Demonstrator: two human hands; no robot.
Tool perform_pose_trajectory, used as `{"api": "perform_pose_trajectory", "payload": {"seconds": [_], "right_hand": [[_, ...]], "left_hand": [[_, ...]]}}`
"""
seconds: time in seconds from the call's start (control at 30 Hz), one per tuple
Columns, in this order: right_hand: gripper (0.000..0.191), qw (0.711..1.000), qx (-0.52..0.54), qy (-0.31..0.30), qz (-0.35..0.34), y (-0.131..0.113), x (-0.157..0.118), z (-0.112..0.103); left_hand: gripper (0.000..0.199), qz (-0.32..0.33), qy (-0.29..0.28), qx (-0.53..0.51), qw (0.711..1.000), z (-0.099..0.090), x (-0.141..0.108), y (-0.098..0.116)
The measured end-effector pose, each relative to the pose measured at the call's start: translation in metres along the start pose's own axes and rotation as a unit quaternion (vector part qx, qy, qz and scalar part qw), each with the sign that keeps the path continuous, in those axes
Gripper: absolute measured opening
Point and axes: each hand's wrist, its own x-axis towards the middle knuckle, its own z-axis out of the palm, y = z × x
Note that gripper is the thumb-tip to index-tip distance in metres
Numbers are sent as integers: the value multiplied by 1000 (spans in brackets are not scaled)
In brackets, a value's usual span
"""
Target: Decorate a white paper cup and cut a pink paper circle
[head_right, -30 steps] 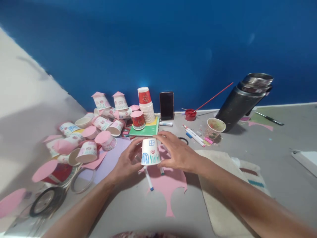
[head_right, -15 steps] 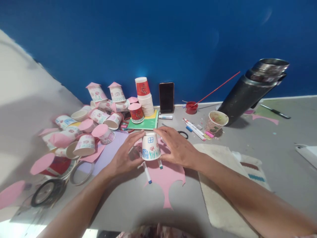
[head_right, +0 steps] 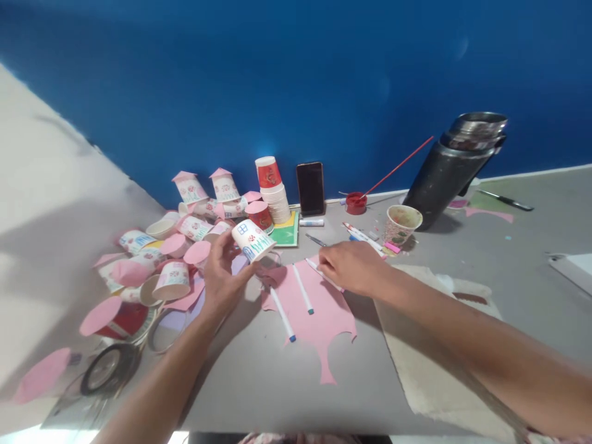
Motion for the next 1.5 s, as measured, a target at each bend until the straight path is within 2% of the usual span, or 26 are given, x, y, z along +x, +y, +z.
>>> {"api": "perform_pose_trajectory", "payload": {"seconds": [0.1, 0.2, 0.27, 0.37, 0.5, 0.57, 0.7, 0.9, 1.0, 1.07, 1.13, 1.17, 1.2, 1.27, 1.3, 1.37, 1.43, 1.5], "right_hand": [[26, 1000, -26, -15, -5, -2, -1, 12], [26, 1000, -12, -2, -7, 2, -2, 26], [25, 999, 18, 16, -29, 5, -3, 35], [27, 996, 48, 38, -61, 6, -6, 49], [29, 987, 31, 45, -148, 2, -11, 60], [17, 979, -6, 53, -196, -1, -11, 63], [42, 953, -61, 62, -289, -10, -8, 65], [24, 920, -110, 67, -369, -10, 5, 69], [22, 895, -105, 113, -418, -4, 12, 68], [25, 884, -60, 157, -437, -3, 13, 61], [24, 881, 41, 202, -426, -4, 10, 49], [21, 882, 110, 228, -398, -6, 7, 41], [15, 883, 183, 250, -354, -8, 2, 32], [7, 879, 325, 292, -191, -12, -7, 16], [3, 866, 383, 289, -143, -13, -11, 9], [17, 853, 471, 210, -83, -15, -17, 0], [29, 841, 517, 147, -60, -14, -20, 0], [31, 826, 542, 140, -56, -14, -22, 5]], "left_hand": [[75, 46, 20, 19, 999, -8, 6, 6], [77, 73, 5, 35, 997, -16, 9, 6], [77, 66, -12, 51, 996, -19, 9, 0], [76, 65, -6, 75, 995, -22, 7, -14], [75, 51, -7, 95, 994, -25, 4, -30], [76, 46, -5, 100, 994, -27, 4, -34], [76, 50, 9, 92, 994, -30, 6, -37], [77, 33, 1, 87, 996, -28, 0, -34], [77, 23, -23, 80, 996, -25, -5, -29], [75, 14, -40, 77, 996, -22, -6, -27], [75, 4, -53, 56, 997, -20, -7, -25], [75, -3, -59, 39, 998, -19, -7, -24], [76, -9, -65, 20, 998, -18, -7, -24], [78, -20, -82, -8, 996, -16, -9, -23], [78, -23, -94, -12, 995, -15, -11, -23], [79, -18, -123, 2, 992, -12, -14, -23], [80, 7, -153, 29, 988, -8, -18, -23], [81, 53, -173, 55, 982, -5, -21, -23]]}}
